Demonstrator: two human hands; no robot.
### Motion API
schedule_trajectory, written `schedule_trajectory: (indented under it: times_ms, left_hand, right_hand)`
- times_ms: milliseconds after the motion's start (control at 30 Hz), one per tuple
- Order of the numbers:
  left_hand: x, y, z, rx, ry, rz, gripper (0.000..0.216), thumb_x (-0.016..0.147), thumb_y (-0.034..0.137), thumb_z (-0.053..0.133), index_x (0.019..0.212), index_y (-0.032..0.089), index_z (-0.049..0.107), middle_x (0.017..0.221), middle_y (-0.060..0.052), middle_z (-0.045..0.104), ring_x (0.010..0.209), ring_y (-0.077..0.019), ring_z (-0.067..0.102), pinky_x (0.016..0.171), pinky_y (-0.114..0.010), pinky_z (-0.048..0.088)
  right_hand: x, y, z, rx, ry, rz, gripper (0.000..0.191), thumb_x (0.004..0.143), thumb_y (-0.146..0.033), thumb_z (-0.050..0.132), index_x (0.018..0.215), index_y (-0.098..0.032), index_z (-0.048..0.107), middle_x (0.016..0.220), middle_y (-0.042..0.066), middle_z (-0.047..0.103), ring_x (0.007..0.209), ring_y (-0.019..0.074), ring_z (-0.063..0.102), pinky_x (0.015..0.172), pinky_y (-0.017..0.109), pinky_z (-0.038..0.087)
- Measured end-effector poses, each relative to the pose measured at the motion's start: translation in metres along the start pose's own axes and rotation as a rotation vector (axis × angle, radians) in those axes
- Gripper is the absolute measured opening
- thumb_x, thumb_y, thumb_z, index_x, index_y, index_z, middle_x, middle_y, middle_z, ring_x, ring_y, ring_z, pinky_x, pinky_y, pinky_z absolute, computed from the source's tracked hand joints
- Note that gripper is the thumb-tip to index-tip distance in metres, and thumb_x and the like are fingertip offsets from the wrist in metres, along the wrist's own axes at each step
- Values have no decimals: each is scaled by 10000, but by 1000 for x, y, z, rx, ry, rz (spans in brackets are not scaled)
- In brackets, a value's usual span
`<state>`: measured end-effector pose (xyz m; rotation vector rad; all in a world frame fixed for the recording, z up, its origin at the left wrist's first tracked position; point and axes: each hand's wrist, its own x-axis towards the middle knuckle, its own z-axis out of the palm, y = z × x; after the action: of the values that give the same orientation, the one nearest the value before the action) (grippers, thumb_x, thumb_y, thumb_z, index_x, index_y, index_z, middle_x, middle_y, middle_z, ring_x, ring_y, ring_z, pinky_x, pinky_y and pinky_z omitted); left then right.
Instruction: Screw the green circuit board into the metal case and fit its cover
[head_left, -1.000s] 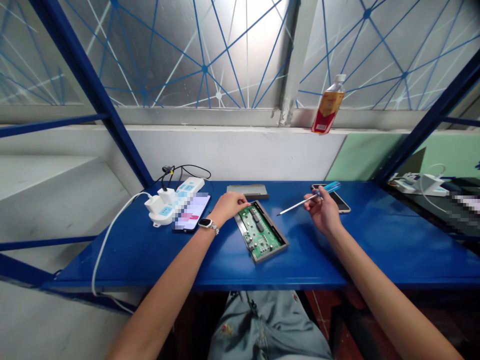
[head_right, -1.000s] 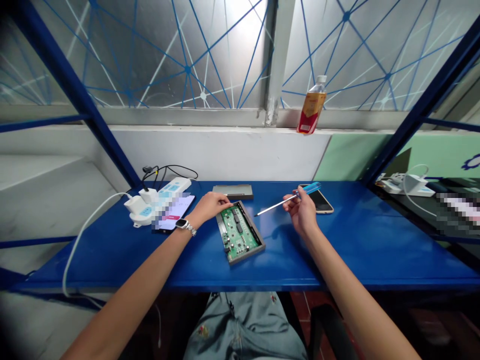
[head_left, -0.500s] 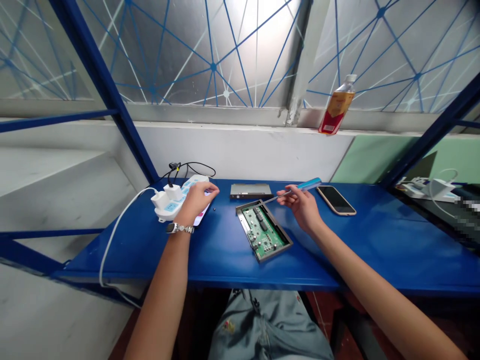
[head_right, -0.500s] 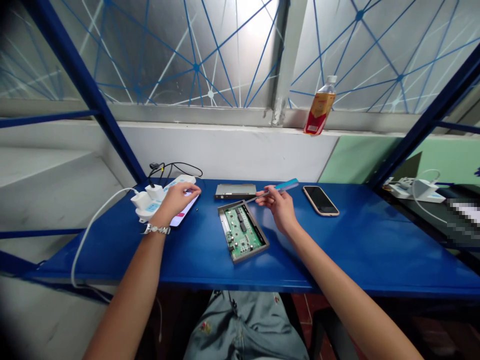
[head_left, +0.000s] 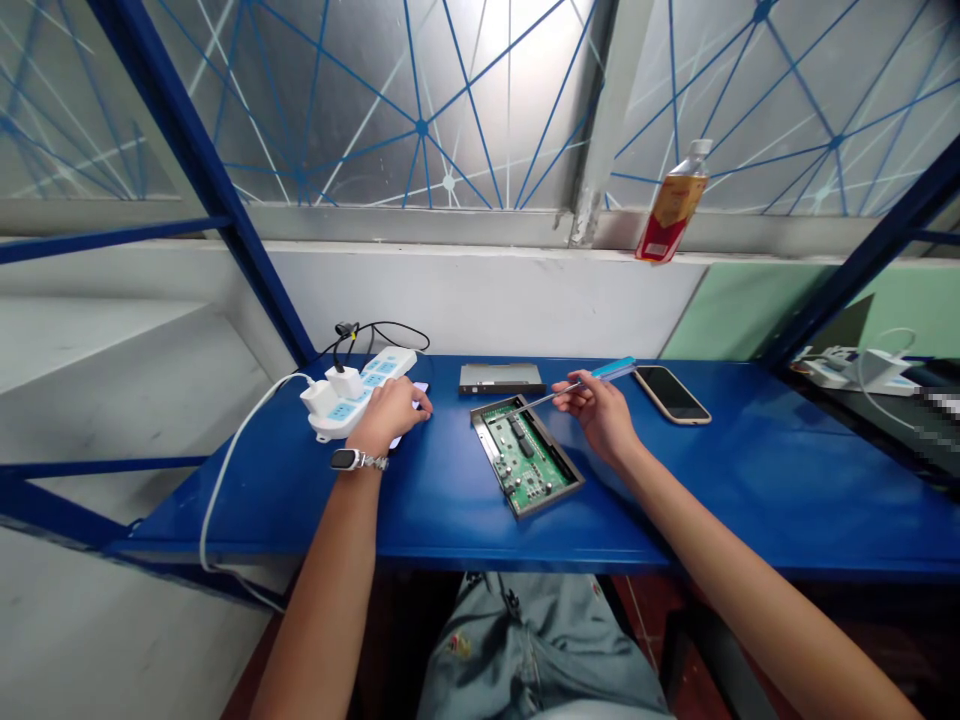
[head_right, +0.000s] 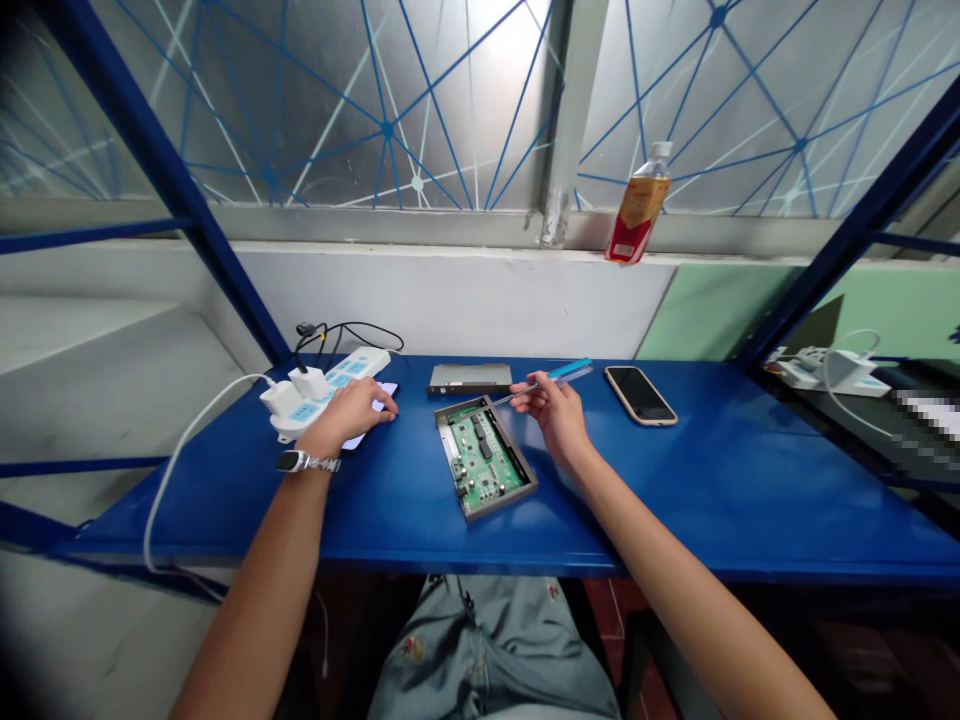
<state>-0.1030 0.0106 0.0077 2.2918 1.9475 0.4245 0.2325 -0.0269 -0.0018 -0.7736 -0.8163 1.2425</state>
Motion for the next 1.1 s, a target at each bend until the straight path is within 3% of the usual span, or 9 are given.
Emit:
schedule_trajectory:
  times_ms: [200, 367, 433, 600, 700, 833, 1100]
  left_hand:
    - [4, 2, 1, -144, 17, 79, 125, 775, 277, 714, 795, 237, 831, 1001, -91, 735, 960, -279, 671, 881, -356, 505]
    - [6, 3, -3, -337, 263, 124, 265, 889, 349, 598, 955, 187, 797, 999, -88, 759, 923, -241, 679, 882, -346, 515]
    - [6, 2, -4, -341, 292, 115, 230, 880, 313, 609, 943, 185, 789, 999, -86, 771, 932, -243, 683, 887, -348, 512]
    - [1, 5, -5, -93, 120, -2, 207, 830, 164, 628, 903, 230, 810, 1049, -88, 775, 1065, -314, 666, 979, -439, 454]
    - [-3, 8, -7, 63, 78, -68, 195, 833, 173, 652, 885, 252, 823, 1105, -119, 738, 1144, -366, 614, 1007, -500, 407]
    - [-3, 8, -8, 88, 30, -101, 96, 803, 266, 743, 852, 266, 826, 1104, -120, 704, 1162, -372, 579, 1009, -493, 393]
    - [-1, 10, -5, 80, 31, -96, 86, 795, 303, 751, 790, 270, 830, 1028, -110, 704, 1126, -352, 581, 999, -462, 407]
  right_hand:
    - [0, 3, -2, -10, -10, 2, 333, 752, -455, 836, 844, -180, 673, 789, 92, 793, 615, 175, 715, 590, 276, 577]
    - [-2, 1, 3, -20, -49, -16, 330, 758, -448, 845, 864, -181, 682, 813, 90, 798, 644, 180, 731, 617, 277, 590]
    - [-1, 1, 10, -26, -92, -14, 333, 746, -434, 861, 867, -176, 689, 854, 103, 806, 684, 190, 749, 651, 280, 603]
    - [2, 9, 32, -48, -206, 4, 339, 770, -462, 853, 849, -164, 712, 915, 119, 811, 731, 198, 767, 680, 274, 615]
    - [3, 14, 41, -44, -223, 12, 334, 773, -466, 852, 853, -180, 700, 912, 104, 811, 735, 196, 768, 678, 274, 616]
    - [2, 16, 41, -36, -221, 24, 338, 772, -467, 850, 860, -186, 683, 912, 105, 812, 745, 201, 771, 685, 282, 619]
    - [1, 14, 36, -21, -176, 35, 368, 746, -476, 865, 838, -169, 685, 889, 119, 808, 709, 192, 765, 651, 263, 609]
